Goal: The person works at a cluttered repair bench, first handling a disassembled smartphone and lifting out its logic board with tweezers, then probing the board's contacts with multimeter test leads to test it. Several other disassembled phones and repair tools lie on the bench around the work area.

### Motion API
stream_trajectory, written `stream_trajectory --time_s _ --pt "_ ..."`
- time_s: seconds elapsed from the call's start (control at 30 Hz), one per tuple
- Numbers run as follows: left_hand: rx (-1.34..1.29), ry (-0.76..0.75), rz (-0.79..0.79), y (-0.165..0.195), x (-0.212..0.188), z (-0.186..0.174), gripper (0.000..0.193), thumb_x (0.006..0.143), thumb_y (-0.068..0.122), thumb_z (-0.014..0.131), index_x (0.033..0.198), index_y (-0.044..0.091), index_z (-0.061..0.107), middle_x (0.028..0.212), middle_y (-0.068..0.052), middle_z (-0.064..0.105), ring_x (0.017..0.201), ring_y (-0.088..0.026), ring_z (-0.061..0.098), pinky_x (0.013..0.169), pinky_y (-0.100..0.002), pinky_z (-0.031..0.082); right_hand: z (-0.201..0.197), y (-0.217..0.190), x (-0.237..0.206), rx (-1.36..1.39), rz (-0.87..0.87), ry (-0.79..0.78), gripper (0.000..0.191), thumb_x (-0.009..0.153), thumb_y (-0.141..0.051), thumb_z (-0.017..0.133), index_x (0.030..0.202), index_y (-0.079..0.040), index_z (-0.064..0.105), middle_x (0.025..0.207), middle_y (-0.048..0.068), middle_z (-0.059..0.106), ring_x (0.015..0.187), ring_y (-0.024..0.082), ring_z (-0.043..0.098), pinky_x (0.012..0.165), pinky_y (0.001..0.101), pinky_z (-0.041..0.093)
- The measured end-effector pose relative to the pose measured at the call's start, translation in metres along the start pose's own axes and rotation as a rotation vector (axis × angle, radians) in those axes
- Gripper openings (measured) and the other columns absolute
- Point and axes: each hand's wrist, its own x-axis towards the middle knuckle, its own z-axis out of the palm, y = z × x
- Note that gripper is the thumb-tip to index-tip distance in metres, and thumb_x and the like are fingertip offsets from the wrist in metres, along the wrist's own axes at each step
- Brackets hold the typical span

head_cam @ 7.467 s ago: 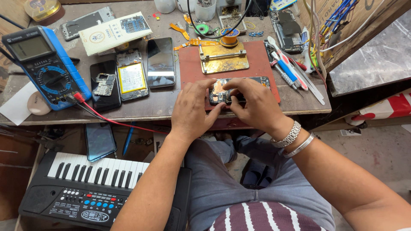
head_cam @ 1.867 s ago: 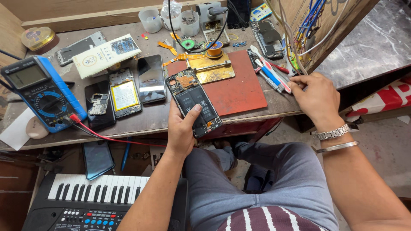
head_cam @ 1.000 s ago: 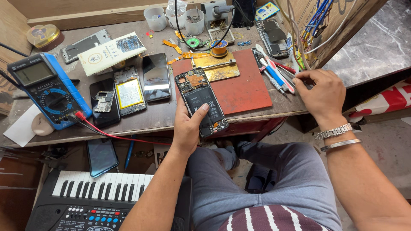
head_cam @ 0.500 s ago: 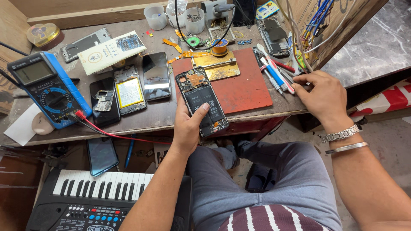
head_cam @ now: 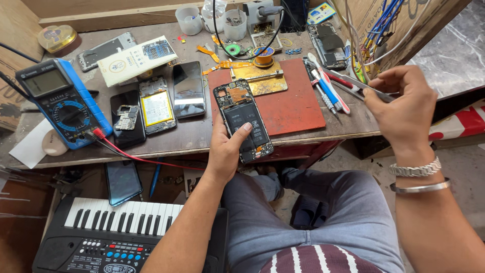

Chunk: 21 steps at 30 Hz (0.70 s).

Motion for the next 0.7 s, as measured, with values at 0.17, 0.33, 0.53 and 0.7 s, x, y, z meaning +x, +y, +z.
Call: stream_trajectory --time_s 0.17,0.33,0.53,0.7 --pt "0.028 -0.011 0.009 -0.001 0.0 -0.002 0.042 0.098 0.005 0.064 0.137 0.004 0.049 0.116 -0.005 0.066 0.102 -0.011 0.065 0.091 -0.031 0.057 0.002 -0.011 0.003 0.218 0.017 -0.111 0.038 0.095 0.002 0.085 0.119 0.003 0.055 0.11 0.013 0.073 0.105 0.015 0.073 0.092 0.0278 0.061" --pt "0.032 -0.024 0.016 0.002 0.0 0.001 0.041 0.098 0.004 0.064 0.136 0.004 0.05 0.117 -0.005 0.066 0.104 -0.011 0.065 0.093 -0.031 0.056 0.015 -0.034 0.014 0.385 0.068 -0.169 0.045 0.09 0.001 0.084 0.122 0.0 0.054 0.106 0.009 0.072 0.096 0.013 0.072 0.083 0.0249 0.06" --pt "-0.014 -0.045 -0.01 0.007 0.0 0.005 0.043 0.097 0.003 0.063 0.137 0.004 0.049 0.116 -0.005 0.066 0.102 -0.011 0.066 0.091 -0.031 0.057 0.048 -0.057 0.013 0.214 0.037 -0.262 0.024 0.09 -0.006 0.082 0.11 -0.001 0.071 0.096 0.006 0.076 0.083 0.01 0.071 0.074 0.0239 0.058" --pt "-0.039 -0.034 -0.046 0.011 -0.001 0.005 0.045 0.095 0.001 0.063 0.138 0.003 0.049 0.115 -0.006 0.066 0.099 -0.012 0.066 0.086 -0.032 0.058 0.068 -0.069 0.007 0.137 0.129 -0.393 0.022 0.096 -0.014 0.074 0.114 -0.001 0.074 0.09 0.005 0.078 0.08 0.009 0.072 0.071 0.0249 0.056"
